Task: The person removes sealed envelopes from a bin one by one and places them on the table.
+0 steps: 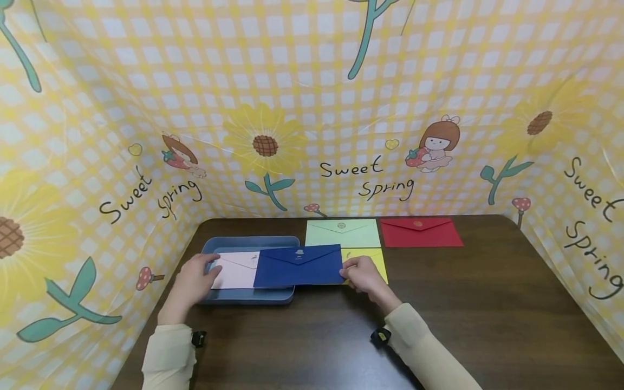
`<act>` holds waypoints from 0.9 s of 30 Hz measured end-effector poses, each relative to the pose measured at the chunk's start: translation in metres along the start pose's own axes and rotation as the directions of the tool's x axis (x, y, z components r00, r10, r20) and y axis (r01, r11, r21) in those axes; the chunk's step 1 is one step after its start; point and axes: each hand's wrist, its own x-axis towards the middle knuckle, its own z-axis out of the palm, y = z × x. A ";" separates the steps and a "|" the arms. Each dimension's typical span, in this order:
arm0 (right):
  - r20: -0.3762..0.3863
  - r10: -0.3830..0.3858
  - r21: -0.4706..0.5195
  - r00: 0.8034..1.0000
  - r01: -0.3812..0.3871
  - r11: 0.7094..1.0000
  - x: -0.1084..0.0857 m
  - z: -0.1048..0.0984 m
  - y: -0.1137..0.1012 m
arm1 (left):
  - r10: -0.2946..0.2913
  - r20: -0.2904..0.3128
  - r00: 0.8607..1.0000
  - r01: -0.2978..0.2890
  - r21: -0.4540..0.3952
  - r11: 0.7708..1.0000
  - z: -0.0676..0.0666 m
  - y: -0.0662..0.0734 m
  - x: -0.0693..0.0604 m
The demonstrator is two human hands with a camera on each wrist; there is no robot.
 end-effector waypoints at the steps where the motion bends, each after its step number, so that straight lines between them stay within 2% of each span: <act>1: -0.002 0.004 -0.004 1.000 -0.004 1.000 0.000 -0.001 0.000 | -0.030 0.017 0.999 0.030 0.006 1.000 -0.002 -0.002 -0.001; 6: -0.007 0.019 -0.009 1.000 -0.019 1.000 0.002 -0.004 0.001 | -0.144 0.109 0.983 0.139 0.052 0.989 -0.008 -0.012 -0.006; 12: -0.017 0.021 -0.022 1.000 -0.021 1.000 0.001 -0.007 0.001 | -0.218 0.157 0.963 0.203 0.105 0.974 -0.012 -0.024 -0.008; 19: -0.029 0.018 -0.037 0.999 -0.019 0.999 0.000 -0.015 0.006 | -0.127 0.134 0.983 0.117 0.085 0.989 -0.012 -0.030 -0.005; 27: -0.050 0.009 -0.040 0.999 -0.011 0.999 -0.002 -0.024 0.009 | -0.161 0.167 0.973 0.143 0.116 0.983 -0.014 -0.033 -0.004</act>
